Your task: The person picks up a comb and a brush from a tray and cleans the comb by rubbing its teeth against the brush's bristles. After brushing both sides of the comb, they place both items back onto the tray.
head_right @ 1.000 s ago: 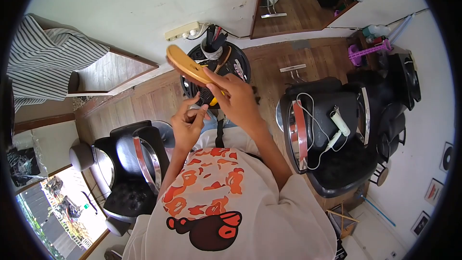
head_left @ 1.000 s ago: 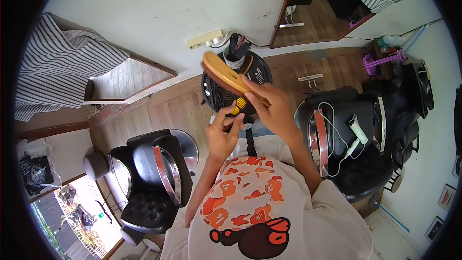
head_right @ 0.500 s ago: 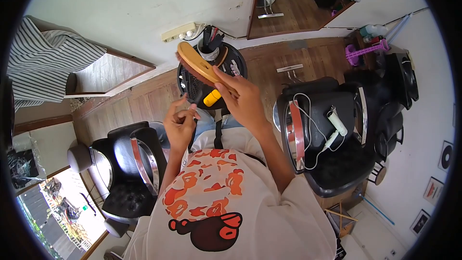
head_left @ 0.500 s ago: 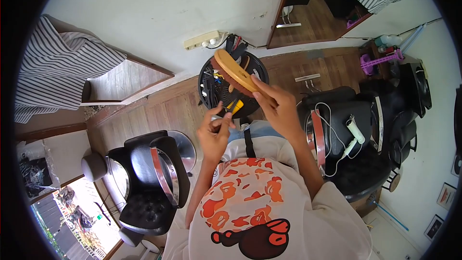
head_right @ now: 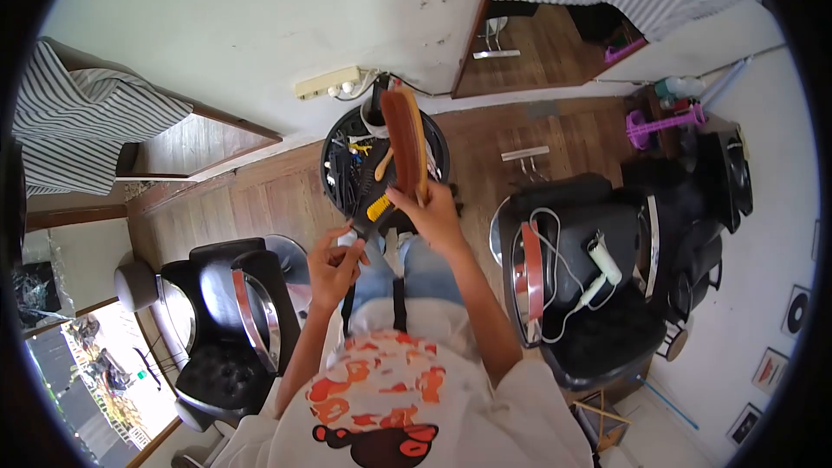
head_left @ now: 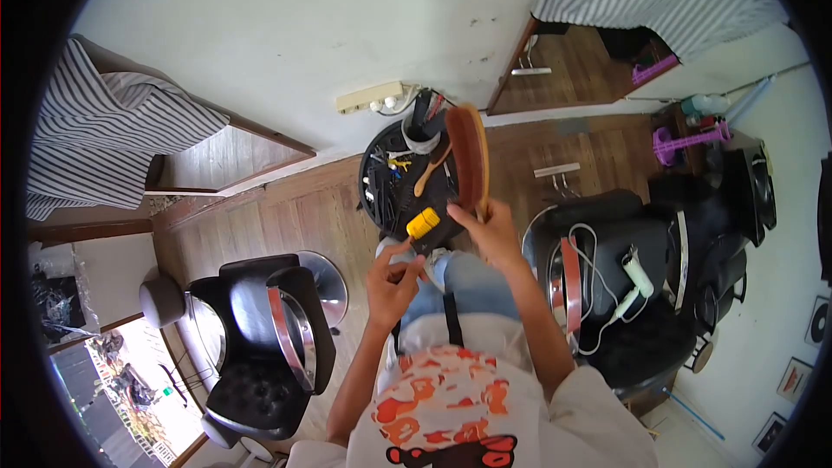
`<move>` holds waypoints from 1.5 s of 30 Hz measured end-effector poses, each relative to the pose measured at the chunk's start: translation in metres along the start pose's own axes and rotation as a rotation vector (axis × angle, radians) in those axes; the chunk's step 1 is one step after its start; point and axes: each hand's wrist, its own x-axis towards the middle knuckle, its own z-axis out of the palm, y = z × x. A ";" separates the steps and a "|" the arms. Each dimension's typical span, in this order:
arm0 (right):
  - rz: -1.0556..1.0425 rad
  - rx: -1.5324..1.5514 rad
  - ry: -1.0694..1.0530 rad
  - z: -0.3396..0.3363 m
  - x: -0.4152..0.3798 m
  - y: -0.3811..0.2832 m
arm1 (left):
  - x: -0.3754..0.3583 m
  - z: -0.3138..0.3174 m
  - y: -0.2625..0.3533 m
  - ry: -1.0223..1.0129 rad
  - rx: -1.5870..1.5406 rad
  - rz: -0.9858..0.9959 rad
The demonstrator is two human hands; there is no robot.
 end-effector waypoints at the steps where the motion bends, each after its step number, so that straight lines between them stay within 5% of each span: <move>1: 0.096 0.042 0.006 -0.003 -0.007 0.008 | -0.003 -0.001 -0.006 -0.021 -0.024 -0.029; 4: 0.258 0.169 0.068 -0.012 -0.033 -0.011 | -0.008 0.000 -0.024 -0.091 -0.102 -0.133; 6: 0.041 -0.002 0.274 -0.025 -0.035 0.018 | -0.010 0.000 -0.049 0.010 -0.104 -0.094; 11: -0.158 -0.230 0.656 -0.045 -0.033 -0.063 | -0.040 -0.002 -0.088 0.286 -0.118 -0.315; 15: -0.304 -0.307 0.720 -0.058 0.008 -0.086 | -0.045 -0.003 -0.087 0.348 0.173 -0.324; 17: -0.294 -0.313 0.710 -0.054 0.026 -0.103 | -0.031 0.002 -0.072 0.439 0.592 -0.172; 21: -0.366 -0.556 0.633 -0.060 0.043 -0.128 | -0.002 0.024 -0.044 0.592 0.817 0.043; 34: -0.725 -0.519 0.471 -0.059 0.046 -0.139 | 0.026 0.024 -0.019 0.442 0.564 -0.031; 40: -0.479 -0.647 0.384 -0.090 -0.034 -0.129 | 0.020 0.037 -0.012 0.448 0.400 0.108; 42: -0.447 -0.663 0.286 -0.101 -0.057 -0.104 | 0.009 0.044 -0.005 0.396 0.246 0.058; 44: -0.201 -0.575 0.175 -0.095 -0.092 -0.099 | -0.001 0.049 0.008 0.335 0.097 0.030; 45: -0.169 -0.461 0.087 -0.094 -0.104 -0.092 | -0.008 0.052 0.023 0.292 -0.067 -0.115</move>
